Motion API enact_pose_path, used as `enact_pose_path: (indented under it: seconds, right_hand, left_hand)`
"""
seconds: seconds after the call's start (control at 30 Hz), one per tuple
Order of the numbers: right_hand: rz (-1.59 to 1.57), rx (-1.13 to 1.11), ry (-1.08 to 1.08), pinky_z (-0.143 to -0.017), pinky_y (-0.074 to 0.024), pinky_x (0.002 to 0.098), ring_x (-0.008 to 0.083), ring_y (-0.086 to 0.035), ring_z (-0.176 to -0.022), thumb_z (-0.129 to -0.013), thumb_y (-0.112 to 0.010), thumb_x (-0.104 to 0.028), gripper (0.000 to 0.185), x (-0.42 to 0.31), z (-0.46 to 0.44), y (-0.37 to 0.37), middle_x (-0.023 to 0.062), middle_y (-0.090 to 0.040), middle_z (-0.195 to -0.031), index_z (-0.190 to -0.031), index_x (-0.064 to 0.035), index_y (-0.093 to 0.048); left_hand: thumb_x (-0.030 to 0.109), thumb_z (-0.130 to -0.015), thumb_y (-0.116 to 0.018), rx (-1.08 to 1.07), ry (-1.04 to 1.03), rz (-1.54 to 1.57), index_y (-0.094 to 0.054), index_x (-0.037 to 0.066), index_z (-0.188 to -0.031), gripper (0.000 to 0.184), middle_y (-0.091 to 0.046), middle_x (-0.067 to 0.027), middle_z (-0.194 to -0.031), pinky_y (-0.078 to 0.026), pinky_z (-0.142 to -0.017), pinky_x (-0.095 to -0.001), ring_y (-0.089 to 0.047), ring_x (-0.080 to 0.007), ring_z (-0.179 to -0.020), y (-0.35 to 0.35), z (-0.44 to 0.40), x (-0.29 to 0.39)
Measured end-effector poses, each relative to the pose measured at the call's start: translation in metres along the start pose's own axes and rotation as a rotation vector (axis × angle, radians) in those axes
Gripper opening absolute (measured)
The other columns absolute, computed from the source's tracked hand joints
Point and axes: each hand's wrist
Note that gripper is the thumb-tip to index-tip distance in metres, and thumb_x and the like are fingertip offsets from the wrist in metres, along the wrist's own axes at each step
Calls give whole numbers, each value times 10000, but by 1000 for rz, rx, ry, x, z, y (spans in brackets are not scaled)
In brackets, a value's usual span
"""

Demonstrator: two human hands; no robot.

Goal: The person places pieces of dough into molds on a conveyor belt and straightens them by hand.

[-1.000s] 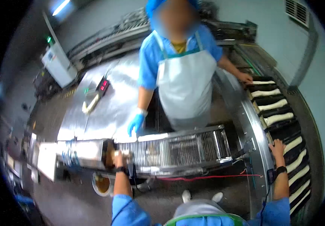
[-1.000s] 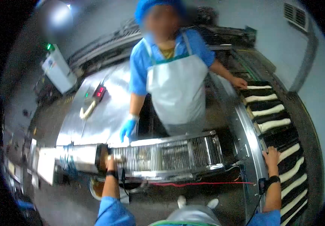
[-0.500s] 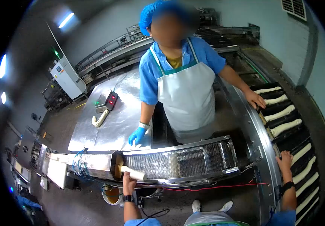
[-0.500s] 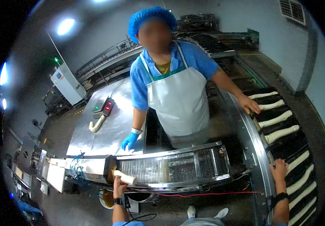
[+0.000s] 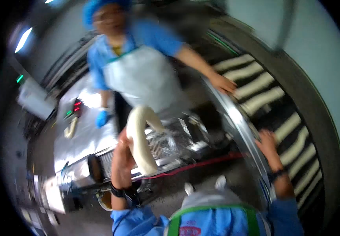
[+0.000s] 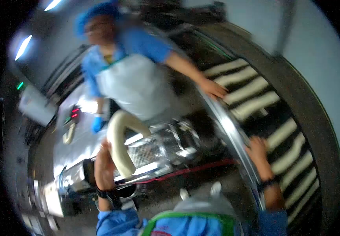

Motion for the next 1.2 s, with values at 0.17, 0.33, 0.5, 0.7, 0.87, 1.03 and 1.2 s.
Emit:
enact_pose_path:
  seconds: [0.17,0.33,0.5,0.7,0.87,1.03,1.2]
  right_hand:
    - [55,16,-27,-836,-283,437,245,-457,-958,-645,-602,-267,346,9,6,-8,121,-507,-970,-894,-34,-538]
    - [-17,67,-10,-830,-264,443,233,-447,-966,-617,-623,-216,351,9,6,-5,112,-495,-962,-895,-19,-539]
    - [-20,79,51,-816,-255,446,207,-445,-928,-647,-567,-191,190,2,2,1,78,-510,-893,-775,-52,-591]
    - [18,-39,92,-800,-281,464,250,-473,-826,-668,-507,-126,150,-1,-21,-1,122,-554,-794,-770,-69,-602]
    - [-137,-9,127,-903,-211,461,285,-391,-1042,-690,-522,-98,346,-4,-31,20,164,-476,-1088,-1032,-43,-534]
    - [-48,-121,101,-924,-179,443,286,-309,-1126,-691,-586,-183,411,1,-47,18,189,-379,-1179,-996,82,-512]
    - [-100,-125,129,-940,-184,431,266,-244,-1189,-662,-635,-206,567,15,-44,0,149,-324,-1248,-1120,49,-419]
  left_hand:
    - [296,-742,-559,-450,194,126,-326,-19,-1179,586,-501,-175,-1018,-479,-745,-346,-552,-235,-857,-140,-100,-31]
    - [125,-686,-468,-729,316,56,-347,-9,-1167,514,-508,-138,-911,-495,-683,-297,-550,-204,-766,-268,-158,-103]
    - [259,-706,-583,-857,-87,-1105,-137,71,-1298,764,-438,-197,-1046,-392,-784,-365,-472,-305,-930,-274,-204,-282]
    - [207,-677,-583,-1090,-275,-1447,-589,87,-874,230,-600,-119,-792,-446,-634,-418,-578,-276,-753,-247,-186,-305]
    - [223,-711,-527,-909,-290,-1969,-618,89,-856,217,-589,-62,-843,-425,-623,-330,-529,-227,-821,-274,-152,-280]
    - [235,-714,-527,-808,-390,-1827,-612,103,-837,200,-561,-41,-885,-315,-740,-339,-432,-210,-913,-265,-153,-270]
    - [220,-699,-526,-595,-501,-1736,-599,97,-850,208,-532,-67,-952,-305,-808,-367,-418,-242,-956,-250,-149,-317]
Point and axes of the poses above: each hand's wrist, its own z-axis away from the middle knuckle, its own y-axis out of the back of the hand, x = y × z
